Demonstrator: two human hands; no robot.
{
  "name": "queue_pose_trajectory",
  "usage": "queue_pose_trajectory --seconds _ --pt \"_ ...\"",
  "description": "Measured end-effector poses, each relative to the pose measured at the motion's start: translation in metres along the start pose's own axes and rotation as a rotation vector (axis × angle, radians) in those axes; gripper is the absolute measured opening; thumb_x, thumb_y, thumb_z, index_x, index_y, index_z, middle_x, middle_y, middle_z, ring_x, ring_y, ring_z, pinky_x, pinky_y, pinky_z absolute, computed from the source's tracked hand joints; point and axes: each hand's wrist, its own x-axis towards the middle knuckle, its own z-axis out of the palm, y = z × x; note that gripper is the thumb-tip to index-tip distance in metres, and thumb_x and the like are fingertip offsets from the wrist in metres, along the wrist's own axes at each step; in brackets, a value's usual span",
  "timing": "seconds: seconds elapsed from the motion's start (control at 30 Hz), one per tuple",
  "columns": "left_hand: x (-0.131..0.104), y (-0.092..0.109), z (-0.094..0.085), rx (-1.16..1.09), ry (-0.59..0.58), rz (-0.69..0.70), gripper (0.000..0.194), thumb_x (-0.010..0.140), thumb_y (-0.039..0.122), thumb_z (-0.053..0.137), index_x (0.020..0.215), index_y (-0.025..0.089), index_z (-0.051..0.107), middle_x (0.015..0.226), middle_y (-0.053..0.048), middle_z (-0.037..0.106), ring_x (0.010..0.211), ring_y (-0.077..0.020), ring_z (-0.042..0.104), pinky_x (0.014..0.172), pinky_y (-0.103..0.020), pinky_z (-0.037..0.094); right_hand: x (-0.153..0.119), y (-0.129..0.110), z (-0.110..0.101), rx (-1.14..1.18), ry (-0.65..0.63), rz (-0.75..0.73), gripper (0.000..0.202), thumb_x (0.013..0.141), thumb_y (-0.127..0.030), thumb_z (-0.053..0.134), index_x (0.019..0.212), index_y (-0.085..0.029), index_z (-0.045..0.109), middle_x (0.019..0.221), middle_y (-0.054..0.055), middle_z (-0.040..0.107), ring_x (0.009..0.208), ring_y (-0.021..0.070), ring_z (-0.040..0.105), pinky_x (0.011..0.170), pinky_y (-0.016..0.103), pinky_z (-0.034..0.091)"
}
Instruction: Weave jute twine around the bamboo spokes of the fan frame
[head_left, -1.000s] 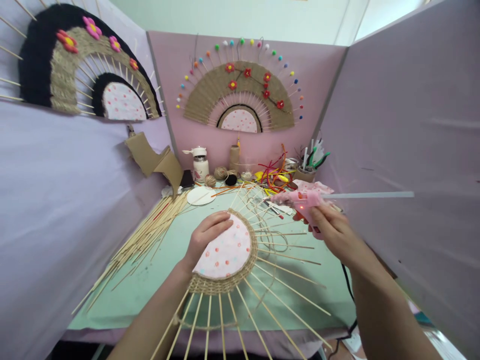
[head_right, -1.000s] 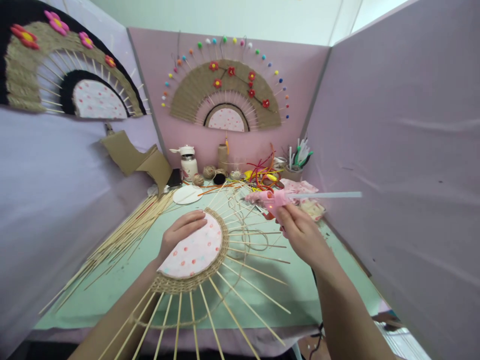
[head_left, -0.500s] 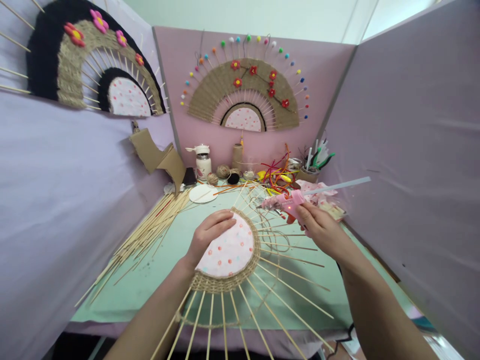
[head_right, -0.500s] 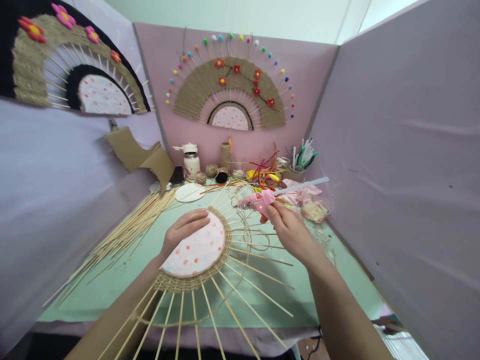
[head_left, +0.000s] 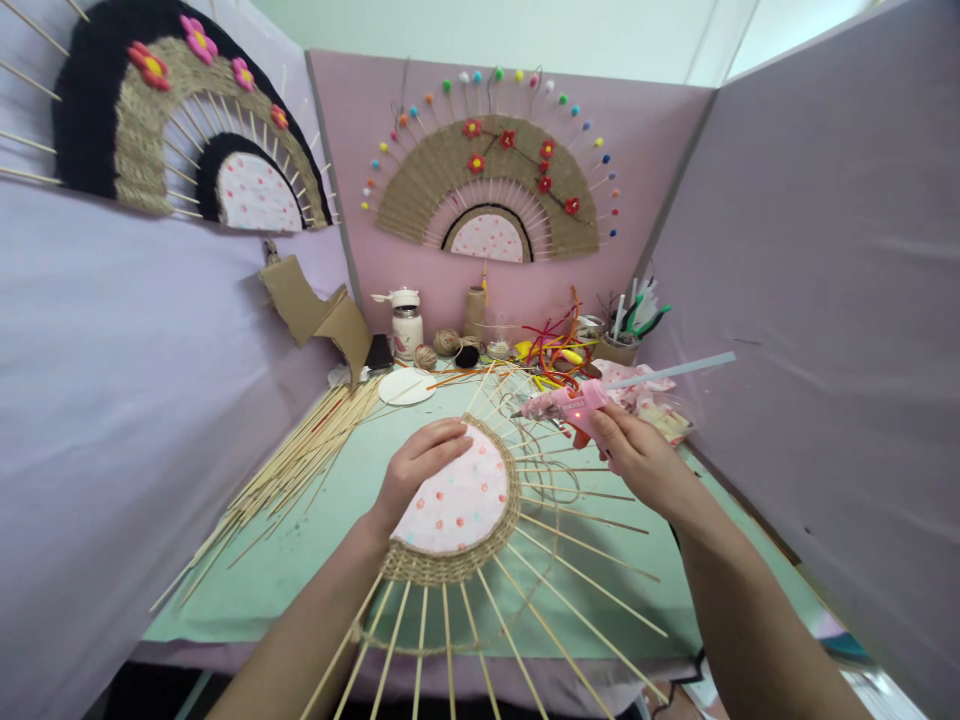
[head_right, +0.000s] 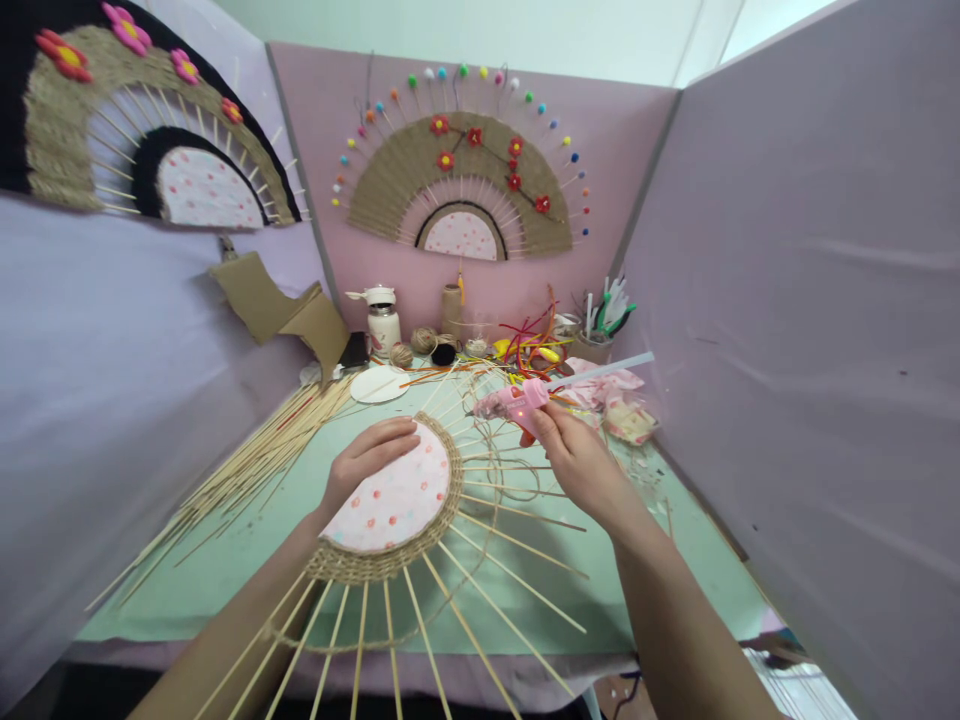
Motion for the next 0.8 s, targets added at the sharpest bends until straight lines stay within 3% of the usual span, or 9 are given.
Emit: queue_pose_trajectory --seconds 0.8 --pt "0.0001 0.0010 -0.0003 0.000 -0.012 0.002 0.043 0.087 0.012 0.058 0.128 0.026 0.059 0.127 -0.011 0.060 0.124 -0.0231 0.052 0.104 -0.041 0.044 0.0006 0.0033 0.0027 0.017 0.006 -0.007 0.044 0.095 -0.049 0.031 0.074 -0.020 0.057 0.071 0.001 0.054 0.061 0.0144 0.048 0.059 0.028 0.039"
